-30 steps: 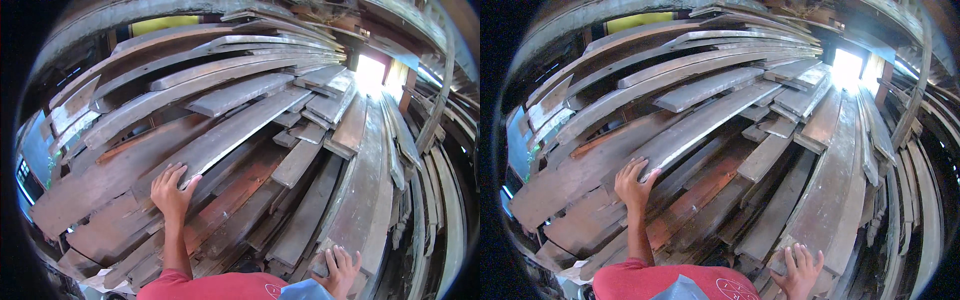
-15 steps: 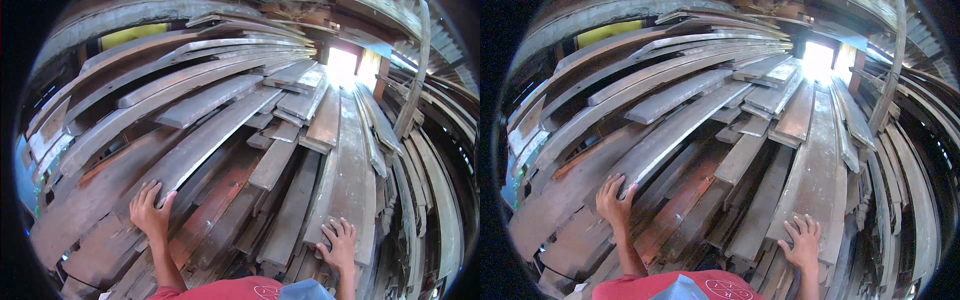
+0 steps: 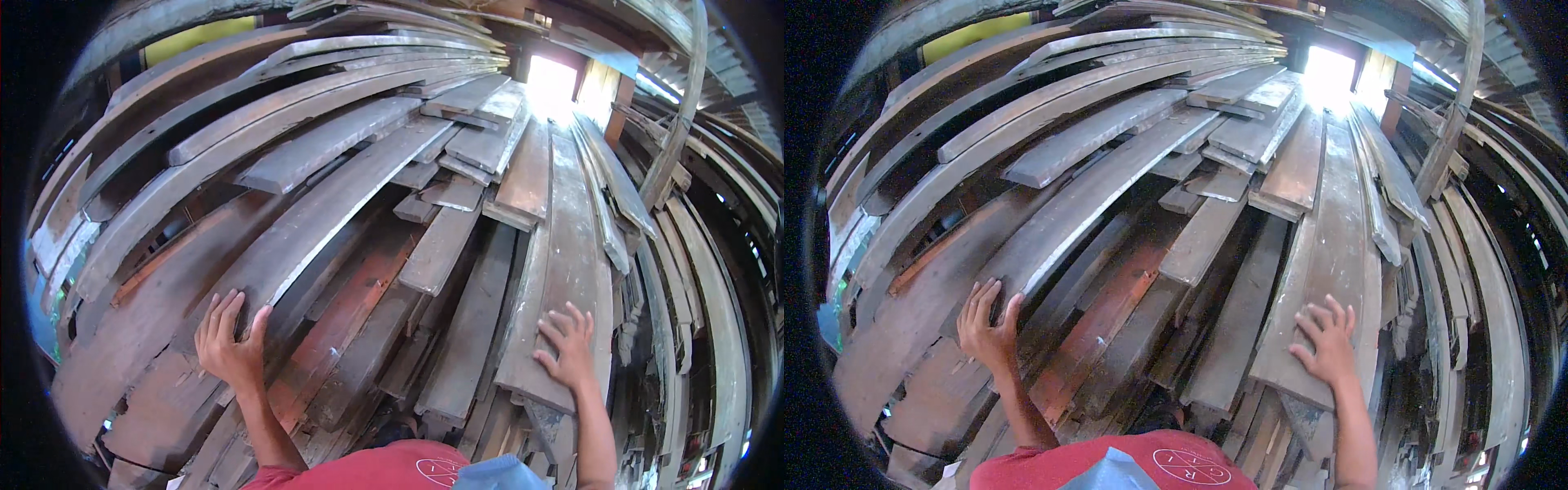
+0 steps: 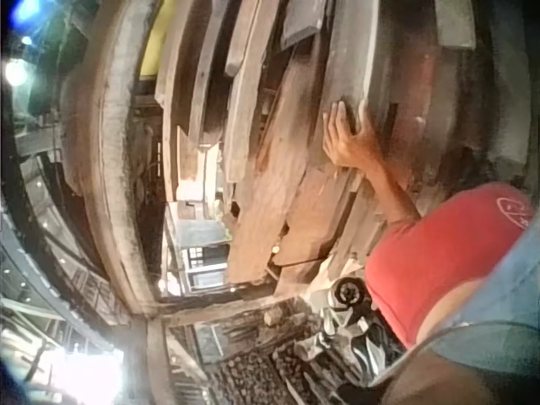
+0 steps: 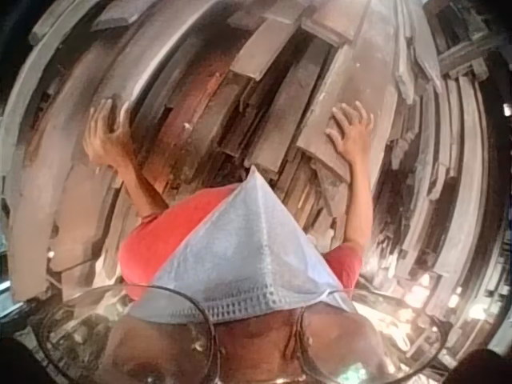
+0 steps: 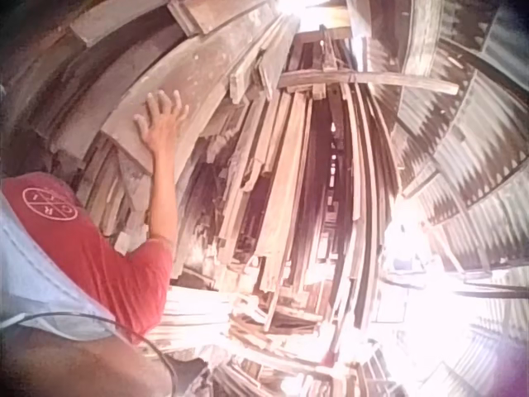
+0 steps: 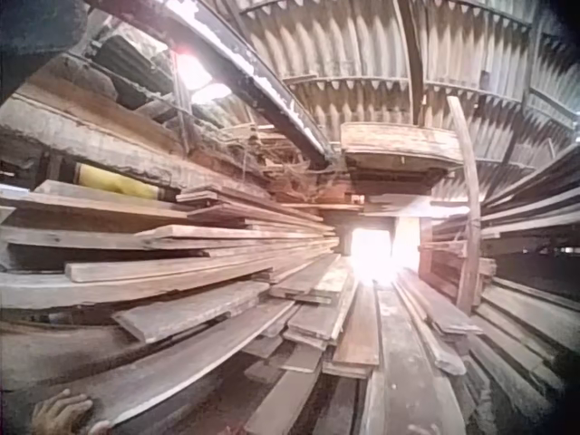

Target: The person moves various wooden boards and planks one by one from a large stack, turning some over and placing them back or shifting them to look at parts underneath.

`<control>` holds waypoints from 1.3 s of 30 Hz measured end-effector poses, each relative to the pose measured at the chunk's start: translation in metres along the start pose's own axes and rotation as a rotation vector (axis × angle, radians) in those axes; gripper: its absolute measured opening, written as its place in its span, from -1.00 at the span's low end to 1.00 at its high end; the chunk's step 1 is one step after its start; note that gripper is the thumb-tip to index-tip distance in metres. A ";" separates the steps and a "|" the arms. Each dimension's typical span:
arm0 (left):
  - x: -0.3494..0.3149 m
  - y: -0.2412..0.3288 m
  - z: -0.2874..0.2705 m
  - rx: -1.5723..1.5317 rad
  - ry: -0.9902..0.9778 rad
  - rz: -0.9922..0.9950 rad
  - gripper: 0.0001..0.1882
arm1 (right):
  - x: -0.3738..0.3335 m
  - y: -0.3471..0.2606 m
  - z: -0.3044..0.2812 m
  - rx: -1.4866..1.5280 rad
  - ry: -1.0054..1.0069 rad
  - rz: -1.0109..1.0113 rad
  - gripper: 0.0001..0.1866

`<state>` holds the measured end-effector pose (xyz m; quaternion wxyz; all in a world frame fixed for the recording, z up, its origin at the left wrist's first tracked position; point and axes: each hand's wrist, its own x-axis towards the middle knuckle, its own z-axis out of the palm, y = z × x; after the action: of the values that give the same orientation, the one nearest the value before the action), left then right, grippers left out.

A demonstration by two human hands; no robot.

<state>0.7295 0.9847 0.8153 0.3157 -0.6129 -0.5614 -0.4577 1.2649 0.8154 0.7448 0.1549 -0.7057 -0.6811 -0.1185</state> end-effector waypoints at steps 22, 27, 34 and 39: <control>-0.007 -0.009 0.012 0.038 0.036 0.018 -0.72 | 0.080 0.065 0.030 0.018 0.010 0.161 -0.17; -0.010 -0.010 0.016 -0.040 0.123 0.047 -0.72 | 0.085 0.060 0.035 0.055 0.079 0.209 -0.29; -0.020 -0.013 0.014 -0.122 0.114 -0.019 -0.50 | 0.236 0.011 0.029 -0.118 0.253 0.007 -0.38; -0.023 -0.014 0.012 -0.077 0.089 -0.010 -0.55 | 0.422 -0.002 0.032 -0.266 0.446 -0.138 -0.33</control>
<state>0.7198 0.9888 0.7876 0.3145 -0.6008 -0.5319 -0.5072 1.2804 1.2183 0.8752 0.1986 -0.6284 -0.6551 -0.3695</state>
